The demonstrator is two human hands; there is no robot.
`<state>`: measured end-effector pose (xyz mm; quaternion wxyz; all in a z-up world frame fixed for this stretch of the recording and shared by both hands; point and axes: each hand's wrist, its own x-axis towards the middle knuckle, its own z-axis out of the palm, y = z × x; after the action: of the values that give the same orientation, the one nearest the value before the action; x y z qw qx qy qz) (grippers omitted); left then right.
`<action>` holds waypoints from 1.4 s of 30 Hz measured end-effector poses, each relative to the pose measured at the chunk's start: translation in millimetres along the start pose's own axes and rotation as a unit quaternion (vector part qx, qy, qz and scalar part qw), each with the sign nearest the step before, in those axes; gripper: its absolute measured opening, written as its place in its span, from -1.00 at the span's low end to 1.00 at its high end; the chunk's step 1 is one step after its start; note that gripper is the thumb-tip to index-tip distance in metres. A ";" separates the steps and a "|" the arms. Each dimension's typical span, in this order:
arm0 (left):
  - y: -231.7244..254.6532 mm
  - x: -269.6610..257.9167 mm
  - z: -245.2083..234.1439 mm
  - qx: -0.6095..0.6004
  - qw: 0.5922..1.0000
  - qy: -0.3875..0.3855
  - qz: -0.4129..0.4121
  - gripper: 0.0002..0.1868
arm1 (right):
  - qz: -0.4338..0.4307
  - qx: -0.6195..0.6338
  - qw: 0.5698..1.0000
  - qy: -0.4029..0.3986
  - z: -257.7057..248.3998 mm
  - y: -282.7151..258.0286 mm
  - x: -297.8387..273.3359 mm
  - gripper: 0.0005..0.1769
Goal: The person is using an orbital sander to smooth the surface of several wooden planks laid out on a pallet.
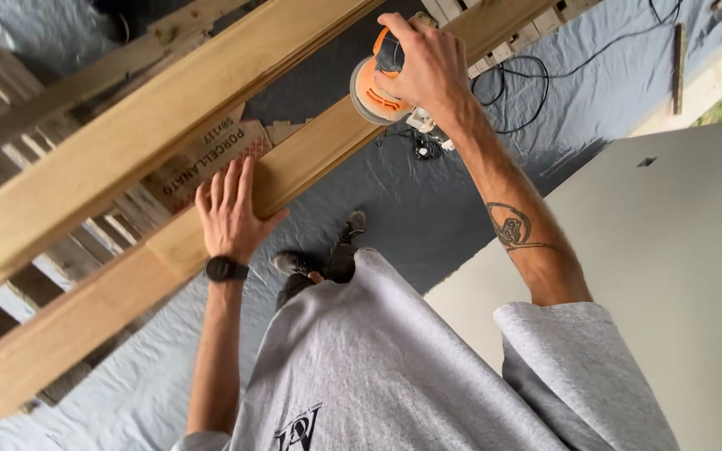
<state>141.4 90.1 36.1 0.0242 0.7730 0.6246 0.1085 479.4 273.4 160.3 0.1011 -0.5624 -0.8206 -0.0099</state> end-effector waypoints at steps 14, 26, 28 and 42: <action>-13.6 -1.2 15.6 -0.034 0.999 -0.032 -0.010 0.19 | 0.064 0.003 0.998 0.022 6.4 181.7 19.3 -0.23; 195.0 197.5 51.2 -0.081 0.976 -0.152 -0.129 0.05 | 0.109 -0.010 0.993 0.039 1.4 299.1 29.0 -0.39; 236.2 245.5 82.4 -0.095 0.980 -0.156 -0.077 0.15 | 0.130 -0.009 0.991 0.031 -0.2 315.8 29.5 -0.34; 303.5 325.4 152.9 -0.086 0.992 -0.078 0.050 0.23 | 0.228 -0.029 0.972 0.037 0.1 447.2 54.8 -0.32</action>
<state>527.0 354.7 -15.8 0.1337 0.8046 0.5696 0.1018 874.0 488.1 126.2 0.1151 -0.7368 -0.6655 -0.0313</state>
